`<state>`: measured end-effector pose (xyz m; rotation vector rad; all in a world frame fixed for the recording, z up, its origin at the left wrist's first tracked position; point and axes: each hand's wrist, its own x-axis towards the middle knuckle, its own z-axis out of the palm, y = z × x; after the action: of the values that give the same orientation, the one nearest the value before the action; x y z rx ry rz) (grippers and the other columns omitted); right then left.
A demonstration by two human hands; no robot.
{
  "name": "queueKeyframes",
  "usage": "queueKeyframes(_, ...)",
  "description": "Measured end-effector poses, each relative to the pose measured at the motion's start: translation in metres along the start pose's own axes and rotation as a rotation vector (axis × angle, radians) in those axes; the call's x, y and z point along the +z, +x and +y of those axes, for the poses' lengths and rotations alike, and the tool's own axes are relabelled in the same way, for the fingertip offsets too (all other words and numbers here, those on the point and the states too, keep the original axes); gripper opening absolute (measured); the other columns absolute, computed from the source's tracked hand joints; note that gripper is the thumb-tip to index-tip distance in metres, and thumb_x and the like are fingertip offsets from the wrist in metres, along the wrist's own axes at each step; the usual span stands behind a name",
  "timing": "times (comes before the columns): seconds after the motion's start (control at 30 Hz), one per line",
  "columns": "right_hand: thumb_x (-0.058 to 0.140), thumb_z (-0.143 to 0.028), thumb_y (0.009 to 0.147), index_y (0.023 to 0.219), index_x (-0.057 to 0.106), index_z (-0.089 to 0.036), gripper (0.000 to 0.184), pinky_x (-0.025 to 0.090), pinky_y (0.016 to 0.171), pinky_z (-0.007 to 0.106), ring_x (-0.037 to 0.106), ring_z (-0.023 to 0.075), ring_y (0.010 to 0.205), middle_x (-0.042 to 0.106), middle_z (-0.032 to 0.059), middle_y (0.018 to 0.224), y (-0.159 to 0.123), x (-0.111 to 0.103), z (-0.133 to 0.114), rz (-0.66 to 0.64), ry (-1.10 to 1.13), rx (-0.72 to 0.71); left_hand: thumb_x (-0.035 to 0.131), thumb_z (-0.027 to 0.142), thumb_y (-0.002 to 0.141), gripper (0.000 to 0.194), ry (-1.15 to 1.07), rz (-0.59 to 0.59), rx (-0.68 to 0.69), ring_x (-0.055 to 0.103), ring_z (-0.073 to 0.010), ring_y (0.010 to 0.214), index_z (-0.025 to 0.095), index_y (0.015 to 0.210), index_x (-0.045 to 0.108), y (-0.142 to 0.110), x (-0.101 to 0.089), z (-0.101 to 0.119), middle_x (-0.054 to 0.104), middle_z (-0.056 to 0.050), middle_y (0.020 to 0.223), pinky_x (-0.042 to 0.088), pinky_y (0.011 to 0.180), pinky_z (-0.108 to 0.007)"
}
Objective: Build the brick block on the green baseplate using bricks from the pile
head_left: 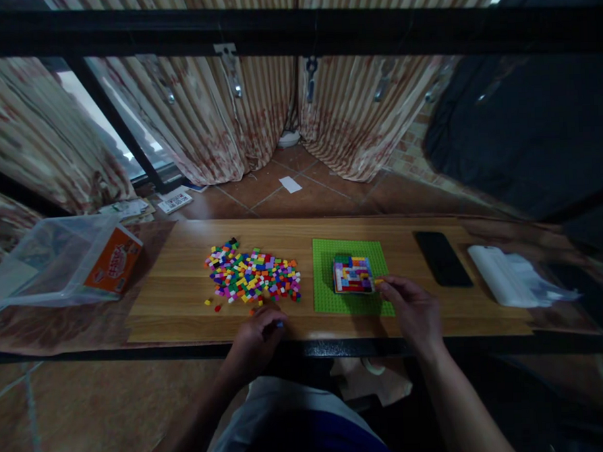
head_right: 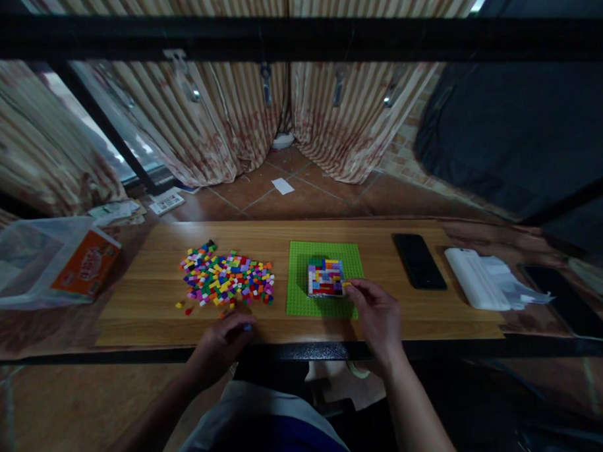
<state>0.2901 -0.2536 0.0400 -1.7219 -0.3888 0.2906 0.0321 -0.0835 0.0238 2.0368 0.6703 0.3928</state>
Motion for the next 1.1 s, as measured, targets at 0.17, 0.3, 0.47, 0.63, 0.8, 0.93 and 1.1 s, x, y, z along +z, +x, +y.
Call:
queueKeyframes(0.17,0.075,-0.044,0.071,0.082,0.076,-0.023,0.024,0.051,0.087,0.04,0.062,0.0223,0.1,0.068,0.0075,0.104,0.016,0.015,0.017,-0.029,-0.074,-0.122,0.057,0.02,0.084,0.014,0.029,0.096,0.011,0.064,-0.0155,0.081,0.019,0.094,0.067,0.012,-0.004,-0.012,0.068,-0.004,0.088,0.051,0.076,-0.027)
queueKeyframes(0.3,0.076,-0.045,0.07,0.084,0.077,-0.024,0.026,0.045,0.099,0.045,0.06,0.023,0.107,0.068,0.0073,0.107,0.019,0.018,0.028,-0.021,-0.072,-0.097,0.058,0.021,0.085,0.014,0.028,0.124,0.022,0.063,-0.0148,0.08,0.019,0.095,0.067,0.014,-0.003,-0.018,0.067,-0.004,0.089,0.051,0.077,-0.027)
queueKeyframes(0.47,0.077,-0.044,0.068,0.084,0.077,-0.023,0.026,0.043,0.101,0.046,0.06,0.0231,0.108,0.069,0.0069,0.106,0.02,0.017,0.035,-0.008,-0.014,-0.04,0.058,0.02,0.085,0.014,0.048,0.129,0.044,0.062,-0.0142,0.079,0.019,0.097,0.067,0.012,0.001,-0.022,0.066,-0.003,0.089,0.05,0.074,-0.025)
queueKeyframes(0.63,0.078,-0.043,0.067,0.084,0.077,-0.024,0.026,0.042,0.101,0.045,0.06,0.0225,0.106,0.07,0.0053,0.104,0.022,0.016,0.035,-0.033,0.013,0.004,0.059,0.019,0.084,0.014,0.069,0.147,0.067,0.062,-0.0142,0.079,0.02,0.096,0.067,0.012,0.001,-0.023,0.065,-0.003,0.088,0.05,0.073,-0.025)
queueKeyframes(0.8,0.08,-0.042,0.063,0.081,0.077,-0.023,0.026,0.044,0.097,0.043,0.062,0.0222,0.102,0.071,0.0051,0.101,0.022,0.018,0.031,-0.032,0.058,0.064,0.058,0.019,0.085,0.015,0.08,0.159,0.072,0.062,-0.0142,0.077,0.019,0.096,0.067,0.012,0.001,-0.022,0.064,-0.003,0.085,0.05,0.071,-0.025)
queueKeyframes(0.93,0.079,-0.04,0.062,0.078,0.076,-0.022,0.024,0.048,0.09,0.041,0.064,0.0214,0.095,0.072,0.0047,0.097,0.022,0.021,0.03,-0.004,0.094,0.086,0.058,0.02,0.085,0.014,0.087,0.144,0.065,0.061,-0.0139,0.077,0.019,0.096,0.066,0.012,0.001,-0.022,0.063,-0.003,0.085,0.049,0.071,-0.025)
queueKeyframes(1.1,0.079,-0.038,0.061,0.078,0.075,-0.022,0.024,0.051,0.077,0.037,0.065,0.0191,0.079,0.073,0.0028,0.084,0.023,0.022,0.028,0.016,0.117,0.11,0.058,0.02,0.085,0.014,0.076,0.146,0.067,0.061,-0.0133,0.076,0.02,0.097,0.066,0.012,0.001,-0.022,0.063,-0.003,0.087,0.049,0.071,-0.024)
